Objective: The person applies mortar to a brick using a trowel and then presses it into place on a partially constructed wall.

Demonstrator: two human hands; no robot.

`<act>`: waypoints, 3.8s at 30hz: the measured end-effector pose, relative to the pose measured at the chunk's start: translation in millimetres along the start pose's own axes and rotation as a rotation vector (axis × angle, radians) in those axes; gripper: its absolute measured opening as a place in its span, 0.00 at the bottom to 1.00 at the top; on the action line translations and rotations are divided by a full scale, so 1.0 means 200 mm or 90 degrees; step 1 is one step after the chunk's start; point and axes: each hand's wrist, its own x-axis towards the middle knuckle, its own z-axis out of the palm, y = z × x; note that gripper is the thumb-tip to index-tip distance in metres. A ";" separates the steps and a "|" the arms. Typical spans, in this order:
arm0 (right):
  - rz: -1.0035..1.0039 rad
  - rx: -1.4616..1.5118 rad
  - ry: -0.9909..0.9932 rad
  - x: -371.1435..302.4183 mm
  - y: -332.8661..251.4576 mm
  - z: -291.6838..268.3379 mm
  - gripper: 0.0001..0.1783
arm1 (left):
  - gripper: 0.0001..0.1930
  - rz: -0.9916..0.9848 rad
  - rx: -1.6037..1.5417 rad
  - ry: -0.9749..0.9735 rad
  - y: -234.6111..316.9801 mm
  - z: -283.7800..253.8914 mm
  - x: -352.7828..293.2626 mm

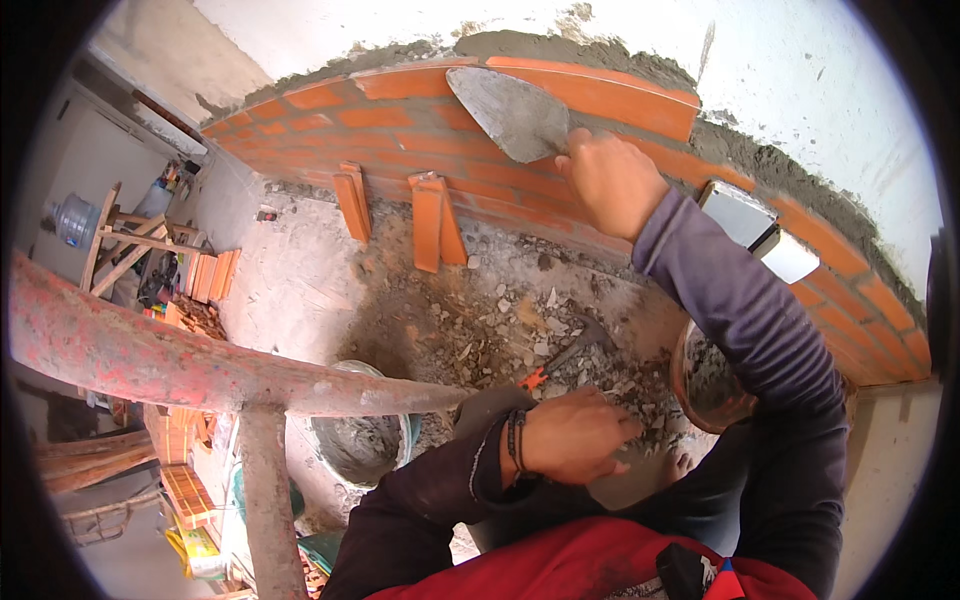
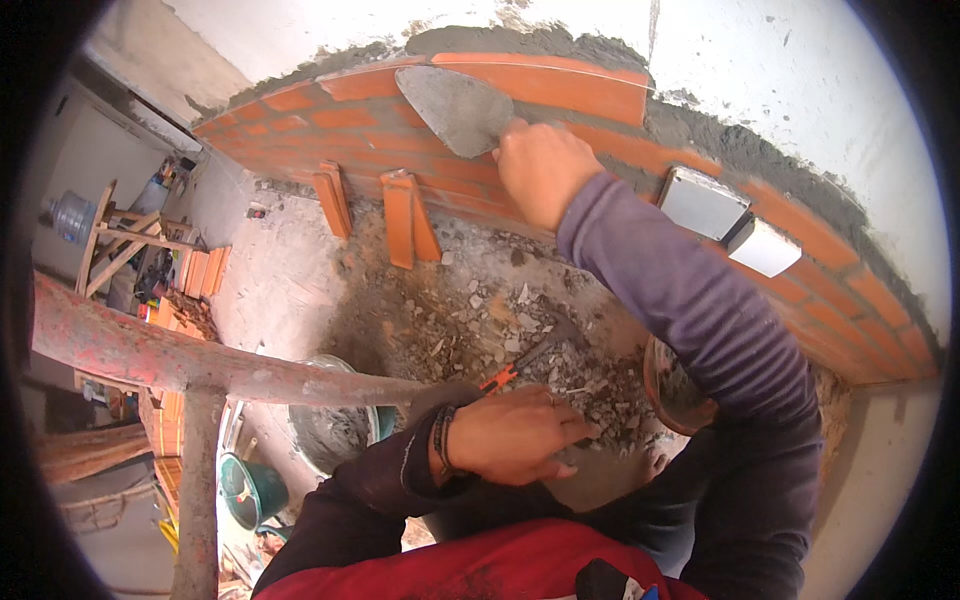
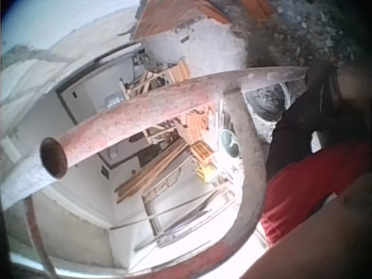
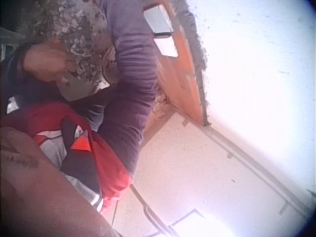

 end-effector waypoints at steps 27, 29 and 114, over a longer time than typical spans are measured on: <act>0.133 0.325 0.012 -0.16 0.00 0.28 0.15 | 0.28 -0.007 0.007 -0.006 0.01 0.00 -0.01; 0.148 0.323 0.026 -0.14 -0.02 0.32 0.16 | 0.28 -0.016 0.005 -0.013 0.01 -0.01 -0.01; 0.057 0.359 0.027 -0.58 0.25 0.19 0.14 | 0.25 0.055 0.000 -0.011 0.05 -0.05 0.12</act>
